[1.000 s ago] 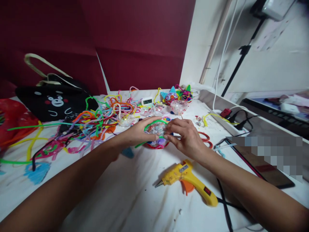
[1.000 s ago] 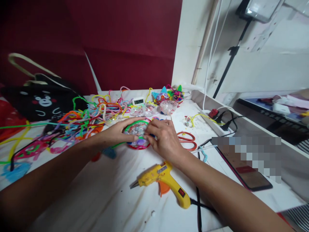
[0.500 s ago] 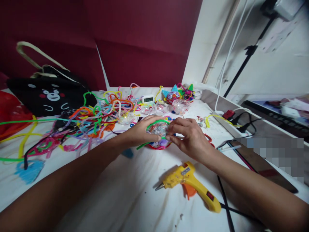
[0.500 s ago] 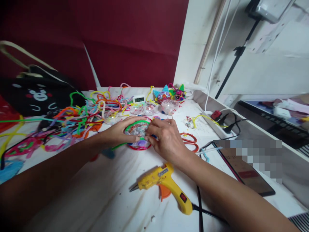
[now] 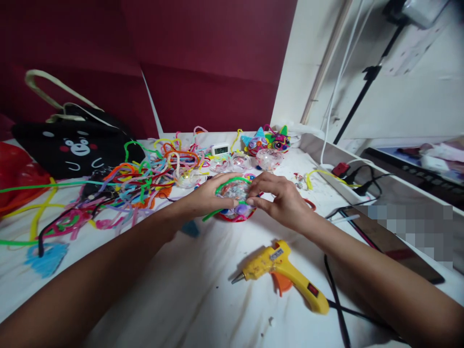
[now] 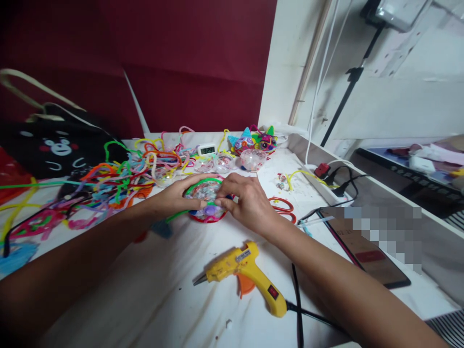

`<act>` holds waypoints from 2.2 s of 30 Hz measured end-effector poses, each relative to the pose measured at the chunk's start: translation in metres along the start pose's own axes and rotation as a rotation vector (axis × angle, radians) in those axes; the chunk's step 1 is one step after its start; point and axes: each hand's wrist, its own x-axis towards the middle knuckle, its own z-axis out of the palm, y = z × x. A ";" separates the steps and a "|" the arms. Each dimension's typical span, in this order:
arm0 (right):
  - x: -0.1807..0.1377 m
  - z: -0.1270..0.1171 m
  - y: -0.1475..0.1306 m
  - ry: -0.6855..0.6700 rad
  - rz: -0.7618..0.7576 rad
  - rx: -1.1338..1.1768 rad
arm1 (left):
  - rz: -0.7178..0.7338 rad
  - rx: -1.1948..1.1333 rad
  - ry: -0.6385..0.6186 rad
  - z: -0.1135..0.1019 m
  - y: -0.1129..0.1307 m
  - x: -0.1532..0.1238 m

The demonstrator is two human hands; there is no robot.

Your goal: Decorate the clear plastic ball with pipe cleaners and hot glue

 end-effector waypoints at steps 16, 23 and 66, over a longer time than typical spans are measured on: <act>0.002 0.002 -0.005 0.028 0.079 0.032 | 0.025 0.046 -0.010 -0.001 -0.002 -0.001; 0.003 -0.001 -0.003 0.043 0.103 0.130 | 0.026 0.008 -0.027 -0.004 -0.005 0.001; -0.013 0.002 0.001 0.086 0.157 -0.142 | 0.112 0.031 -0.010 -0.006 -0.015 0.002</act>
